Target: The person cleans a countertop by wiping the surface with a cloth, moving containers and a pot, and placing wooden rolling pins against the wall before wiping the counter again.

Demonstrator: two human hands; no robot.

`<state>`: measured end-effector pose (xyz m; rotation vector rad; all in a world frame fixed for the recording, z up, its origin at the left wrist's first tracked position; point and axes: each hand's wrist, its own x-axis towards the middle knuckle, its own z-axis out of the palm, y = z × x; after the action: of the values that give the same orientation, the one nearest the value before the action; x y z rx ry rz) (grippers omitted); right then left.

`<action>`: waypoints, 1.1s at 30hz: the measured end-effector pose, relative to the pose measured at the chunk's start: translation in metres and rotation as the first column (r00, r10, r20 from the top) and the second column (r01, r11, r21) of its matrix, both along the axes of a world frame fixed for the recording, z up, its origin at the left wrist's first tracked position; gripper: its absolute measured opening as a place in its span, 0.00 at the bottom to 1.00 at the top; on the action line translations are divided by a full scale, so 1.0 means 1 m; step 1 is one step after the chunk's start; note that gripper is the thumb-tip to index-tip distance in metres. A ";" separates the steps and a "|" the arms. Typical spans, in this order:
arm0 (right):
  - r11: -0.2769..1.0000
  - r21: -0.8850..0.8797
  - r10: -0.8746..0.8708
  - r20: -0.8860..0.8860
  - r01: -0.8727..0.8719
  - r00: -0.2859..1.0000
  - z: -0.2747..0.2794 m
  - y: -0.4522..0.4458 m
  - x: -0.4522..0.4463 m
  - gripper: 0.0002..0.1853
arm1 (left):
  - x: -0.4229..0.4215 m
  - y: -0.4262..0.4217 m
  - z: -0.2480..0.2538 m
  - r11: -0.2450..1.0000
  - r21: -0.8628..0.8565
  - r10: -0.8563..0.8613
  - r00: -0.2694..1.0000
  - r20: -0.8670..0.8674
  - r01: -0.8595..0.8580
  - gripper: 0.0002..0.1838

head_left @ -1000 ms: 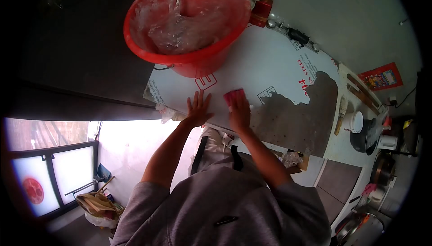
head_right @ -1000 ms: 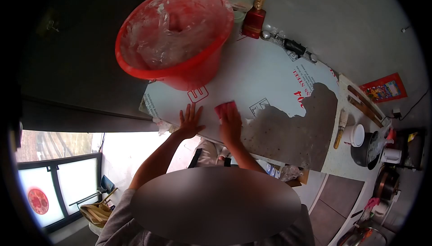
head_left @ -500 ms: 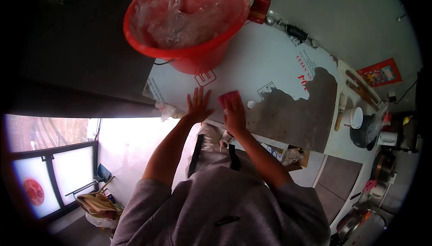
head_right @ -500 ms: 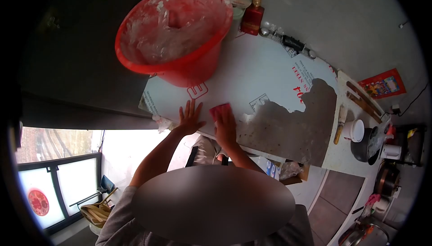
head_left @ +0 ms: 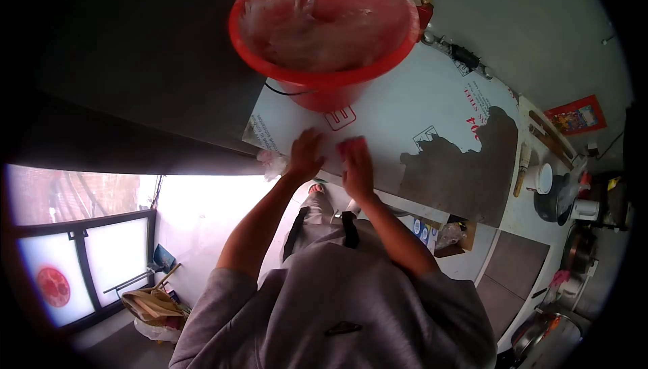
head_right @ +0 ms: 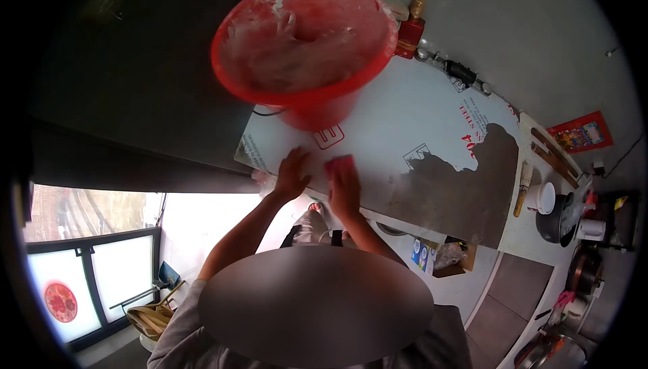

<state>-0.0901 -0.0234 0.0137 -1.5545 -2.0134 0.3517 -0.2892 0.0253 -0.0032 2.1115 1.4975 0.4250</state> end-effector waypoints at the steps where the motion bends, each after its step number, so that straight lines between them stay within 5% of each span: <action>1: 0.995 -0.023 0.092 -0.017 -0.092 0.996 0.005 -0.006 -0.007 0.34 | -0.008 -0.002 0.003 1.000 0.010 0.028 0.997 -0.069 -0.028 0.42; 5: 0.954 -0.070 0.295 0.027 -0.293 0.955 0.006 0.006 0.019 0.34 | -0.054 -0.008 0.008 0.993 0.040 0.114 0.959 -0.258 -0.108 0.42; 11: 0.979 0.079 -0.195 0.073 0.189 0.978 -0.010 0.042 -0.029 0.33 | -0.104 -0.004 -0.004 0.979 -0.080 0.155 0.941 -0.300 -0.187 0.46; 12: 0.984 0.119 -0.155 0.180 0.135 0.971 -0.018 0.048 -0.045 0.33 | -0.108 -0.002 -0.003 0.982 -0.088 0.136 0.947 -0.293 -0.168 0.47; 13: 0.996 0.007 -0.087 0.049 0.086 0.995 -0.026 0.045 -0.065 0.32 | -0.110 -0.002 -0.002 0.984 -0.099 0.113 0.951 -0.287 -0.147 0.48; 15: 0.983 0.080 0.169 -0.028 -0.167 0.985 0.014 0.038 -0.101 0.31 | -0.112 -0.006 -0.005 0.986 -0.106 0.091 0.956 -0.280 -0.125 0.49; 19: 0.941 -0.010 0.336 -0.103 -0.338 0.936 0.016 0.045 -0.079 0.30 | -0.112 -0.006 -0.009 0.985 -0.129 0.074 0.961 -0.268 -0.112 0.52; 23: 0.995 0.081 0.056 0.051 -0.060 0.997 0.016 0.058 0.002 0.27 | -0.109 -0.004 -0.001 0.982 -0.155 0.063 0.964 -0.258 -0.106 0.53; 24: 0.990 0.119 -0.092 0.088 0.082 0.992 0.012 0.057 0.001 0.28 | -0.107 -0.003 0.002 0.979 -0.171 0.067 0.965 -0.253 -0.113 0.53; 27: 0.979 0.122 -0.173 0.072 0.164 0.982 0.004 0.052 -0.044 0.30 | -0.106 -0.005 0.005 0.976 -0.177 0.078 0.966 -0.245 -0.123 0.53; 29: 0.997 0.019 0.071 -0.085 -0.069 0.994 0.005 0.050 -0.077 0.30 | -0.108 -0.007 -0.006 0.987 -0.109 0.091 0.966 -0.243 -0.120 0.52; 33: 0.960 -0.050 0.270 -0.101 -0.275 0.958 0.003 0.029 -0.119 0.27 | -0.131 -0.012 -0.008 0.999 0.032 0.049 0.984 -0.169 -0.044 0.50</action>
<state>-0.2087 0.0055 0.0162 -1.2705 -2.1638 0.5899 -0.4204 0.0132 -0.0114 2.1851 1.6473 0.2896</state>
